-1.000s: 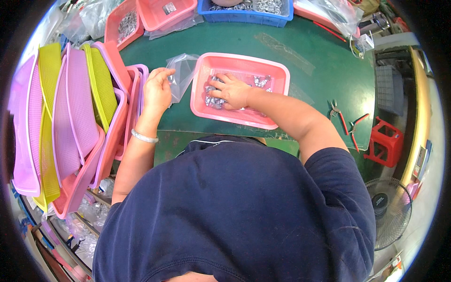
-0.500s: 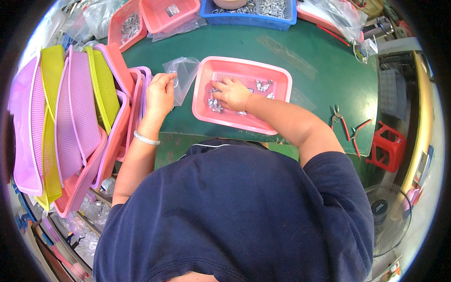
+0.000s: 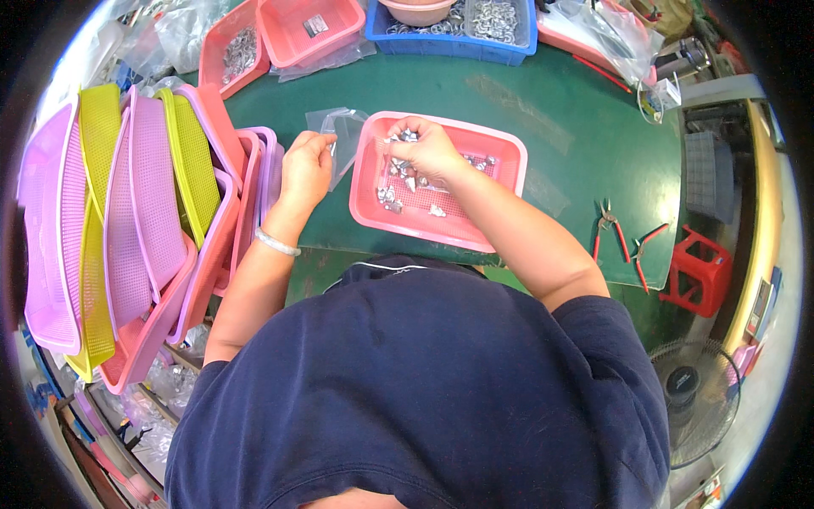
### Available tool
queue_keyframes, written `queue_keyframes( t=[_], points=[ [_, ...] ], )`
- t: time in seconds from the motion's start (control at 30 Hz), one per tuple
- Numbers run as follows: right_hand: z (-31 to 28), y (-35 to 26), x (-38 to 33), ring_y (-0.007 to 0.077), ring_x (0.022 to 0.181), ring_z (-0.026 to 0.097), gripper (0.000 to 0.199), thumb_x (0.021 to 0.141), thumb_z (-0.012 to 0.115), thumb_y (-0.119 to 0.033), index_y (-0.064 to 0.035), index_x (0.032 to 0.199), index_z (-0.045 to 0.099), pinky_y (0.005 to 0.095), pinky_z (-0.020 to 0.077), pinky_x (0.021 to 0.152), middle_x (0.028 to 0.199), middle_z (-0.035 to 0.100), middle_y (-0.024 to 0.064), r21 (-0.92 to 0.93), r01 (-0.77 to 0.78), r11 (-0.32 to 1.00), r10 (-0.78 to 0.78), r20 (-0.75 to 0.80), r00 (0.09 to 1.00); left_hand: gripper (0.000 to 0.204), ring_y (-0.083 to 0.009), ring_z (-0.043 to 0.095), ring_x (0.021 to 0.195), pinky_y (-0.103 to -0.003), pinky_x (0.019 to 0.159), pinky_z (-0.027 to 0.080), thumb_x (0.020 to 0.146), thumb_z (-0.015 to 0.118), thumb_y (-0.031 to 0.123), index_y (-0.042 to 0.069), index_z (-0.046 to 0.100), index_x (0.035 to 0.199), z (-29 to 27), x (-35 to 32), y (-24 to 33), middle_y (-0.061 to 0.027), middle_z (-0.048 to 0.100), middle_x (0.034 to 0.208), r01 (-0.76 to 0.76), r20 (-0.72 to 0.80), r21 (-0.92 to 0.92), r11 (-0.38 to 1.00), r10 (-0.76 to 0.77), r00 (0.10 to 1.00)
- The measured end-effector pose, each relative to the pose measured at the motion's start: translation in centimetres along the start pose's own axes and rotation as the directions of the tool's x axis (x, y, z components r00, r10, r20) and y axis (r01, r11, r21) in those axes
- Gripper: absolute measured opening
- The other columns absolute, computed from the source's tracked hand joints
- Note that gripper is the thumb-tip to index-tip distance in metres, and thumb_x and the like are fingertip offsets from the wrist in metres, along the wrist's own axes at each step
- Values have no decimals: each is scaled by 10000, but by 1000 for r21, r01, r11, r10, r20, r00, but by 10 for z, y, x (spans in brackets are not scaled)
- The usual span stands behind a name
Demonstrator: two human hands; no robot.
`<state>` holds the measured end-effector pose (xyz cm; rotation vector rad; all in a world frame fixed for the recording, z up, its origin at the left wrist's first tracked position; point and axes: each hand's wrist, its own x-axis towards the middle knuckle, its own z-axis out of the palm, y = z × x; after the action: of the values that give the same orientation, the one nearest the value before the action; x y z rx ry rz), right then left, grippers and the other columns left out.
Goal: The person sorts small metallic components from a tray into plastic bags and then writes a short note on a piece of paper with a pen.
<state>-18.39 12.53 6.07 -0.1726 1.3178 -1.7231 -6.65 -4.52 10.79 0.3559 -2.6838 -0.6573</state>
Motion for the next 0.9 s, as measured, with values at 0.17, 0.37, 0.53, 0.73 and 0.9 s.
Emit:
queue_keyframes(
  t=[0.17, 0.37, 0.53, 0.73, 0.9],
  points=[
    [48, -44, -6, 130, 580, 584, 143, 808, 622, -107, -52, 921, 553, 224, 451, 415, 792, 605, 48, 264, -42, 964, 11, 116, 993, 162, -334, 595, 769, -386, 678, 480, 753, 528, -31, 7, 618, 882, 3, -1, 13, -151, 593, 845, -25, -4, -16, 1000, 25, 1000],
    [67, -20, 22, 197, 623, 591, 147, 809, 602, -105, -27, 919, 544, 303, 499, 498, 773, 581, 87, 205, -132, 970, 156, -102, 982, 145, -337, 590, 773, -386, 670, 478, 760, 515, -42, 9, 583, 877, 1, -4, 17, -156, 588, 826, -12, -208, -51, 999, 1, 978],
    [86, -10, 43, 210, 680, 575, 174, 806, 578, -109, 37, 899, 557, 347, 479, 556, 800, 585, 120, 227, -43, 973, 99, -243, 965, 147, -320, 590, 772, -370, 683, 477, 763, 513, -47, 12, 585, 876, 4, -7, 15, -150, 591, 822, -71, -251, -114, 991, 41, 967],
    [98, -44, 54, 228, 740, 559, 205, 884, 540, -217, -14, 911, 535, 379, 467, 708, 794, 556, 87, 422, -109, 900, 131, -23, 991, 112, -291, 604, 780, -341, 696, 476, 794, 527, -10, 13, 608, 868, 0, 2, 7, -144, 606, 828, 9, -298, -165, 986, -59, 953],
    [106, -87, 27, 242, 1023, 510, 339, 878, 564, -248, 8, 1099, 542, 379, 374, 935, 1042, 573, 125, 118, -105, 988, 107, -14, 994, 145, -279, 618, 791, -335, 716, 487, 785, 526, 11, 21, 640, 872, 4, 15, -4, -145, 624, 845, 181, -270, -334, 925, -278, 922]
  ],
)
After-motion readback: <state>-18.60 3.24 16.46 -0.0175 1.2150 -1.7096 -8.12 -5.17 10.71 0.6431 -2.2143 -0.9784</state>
